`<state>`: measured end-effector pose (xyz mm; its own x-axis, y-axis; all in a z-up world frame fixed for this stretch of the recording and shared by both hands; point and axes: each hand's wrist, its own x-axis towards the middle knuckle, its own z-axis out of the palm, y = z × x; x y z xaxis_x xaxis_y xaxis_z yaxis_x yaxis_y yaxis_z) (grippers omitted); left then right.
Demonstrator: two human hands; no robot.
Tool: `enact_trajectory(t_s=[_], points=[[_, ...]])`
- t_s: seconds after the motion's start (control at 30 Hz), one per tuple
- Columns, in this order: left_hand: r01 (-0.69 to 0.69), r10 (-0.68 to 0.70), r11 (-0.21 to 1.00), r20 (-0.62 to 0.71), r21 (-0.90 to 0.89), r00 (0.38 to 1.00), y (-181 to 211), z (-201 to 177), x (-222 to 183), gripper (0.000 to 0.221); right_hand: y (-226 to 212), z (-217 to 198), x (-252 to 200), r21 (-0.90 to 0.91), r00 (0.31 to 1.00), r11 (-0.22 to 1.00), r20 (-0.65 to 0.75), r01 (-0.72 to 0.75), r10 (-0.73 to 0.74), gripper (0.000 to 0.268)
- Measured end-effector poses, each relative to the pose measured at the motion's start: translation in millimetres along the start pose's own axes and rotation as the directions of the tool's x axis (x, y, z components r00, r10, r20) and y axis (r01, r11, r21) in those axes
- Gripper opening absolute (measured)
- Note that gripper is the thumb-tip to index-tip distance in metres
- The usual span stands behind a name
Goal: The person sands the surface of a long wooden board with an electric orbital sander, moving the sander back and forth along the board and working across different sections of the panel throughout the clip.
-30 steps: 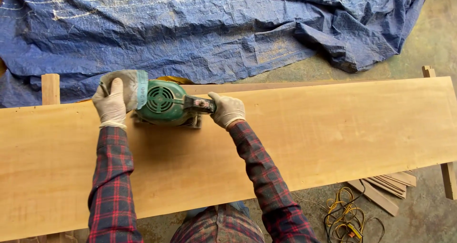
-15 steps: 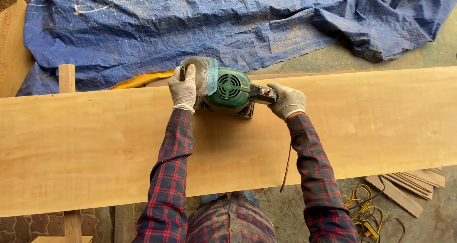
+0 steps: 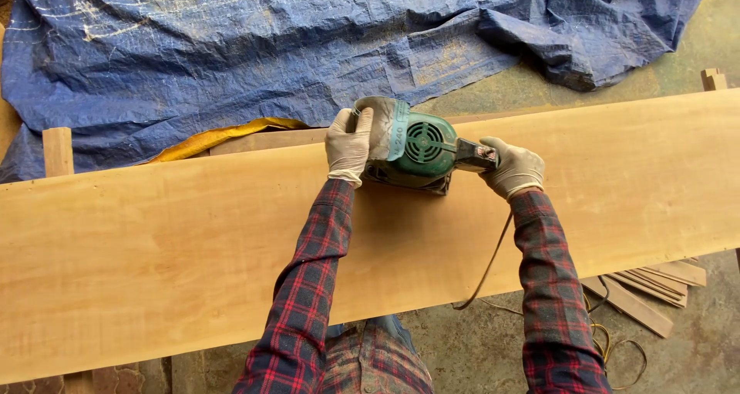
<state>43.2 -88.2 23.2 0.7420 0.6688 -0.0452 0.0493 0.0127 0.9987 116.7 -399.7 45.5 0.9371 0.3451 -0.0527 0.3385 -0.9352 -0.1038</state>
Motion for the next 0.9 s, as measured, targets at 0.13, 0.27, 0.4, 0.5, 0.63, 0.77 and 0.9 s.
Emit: enact_trajectory(t_s=[0.13, 0.27, 0.4, 0.5, 0.63, 0.77, 0.9], points=[[-0.014, 0.012, 0.999, 0.053, 0.039, 0.998, 2.0, 49.9, -10.0, 0.032, 54.3, -1.9, 0.5, 0.003, 0.999, 1.000, -0.049, -0.023, 0.023, 0.051], [-0.012, -0.002, 0.994, 0.127, 0.113, 0.992, 7.7, 101.8, -16.6, 0.033, 102.4, -9.1, 1.5, 0.003, 0.994, 0.996, -0.065, -0.091, 0.091, 0.047], [-0.021, -0.007, 0.991, 0.206, 0.135, 0.979, 4.0, 154.2, -16.9, 0.032, 144.2, -17.7, 4.2, 0.001, 0.975, 0.975, -0.014, -0.223, 0.223, 0.052], [-0.065, 0.026, 0.986, 0.247, 0.151, 0.969, 1.7, 190.3, -14.9, 0.032, 173.5, -21.7, 3.2, -0.028, 0.971, 0.970, -0.020, -0.240, 0.240, 0.049], [-0.030, -0.003, 0.994, 0.305, 0.103, 0.952, 7.6, 224.7, -19.8, 0.031, 210.8, -23.5, 2.4, 0.002, 0.964, 0.964, -0.020, -0.266, 0.266, 0.051], [0.031, -0.080, 0.992, 0.408, 0.125, 0.909, 16.2, 246.7, -30.0, 0.033, 237.7, -29.8, 5.5, -0.057, 0.966, 0.965, 0.002, -0.257, 0.258, 0.054], [0.023, -0.067, 0.994, 0.409, 0.111, 0.910, 27.1, 255.2, -47.4, 0.032, 267.7, -29.3, 9.3, -0.064, 0.977, 0.975, -0.005, -0.215, 0.215, 0.056]])
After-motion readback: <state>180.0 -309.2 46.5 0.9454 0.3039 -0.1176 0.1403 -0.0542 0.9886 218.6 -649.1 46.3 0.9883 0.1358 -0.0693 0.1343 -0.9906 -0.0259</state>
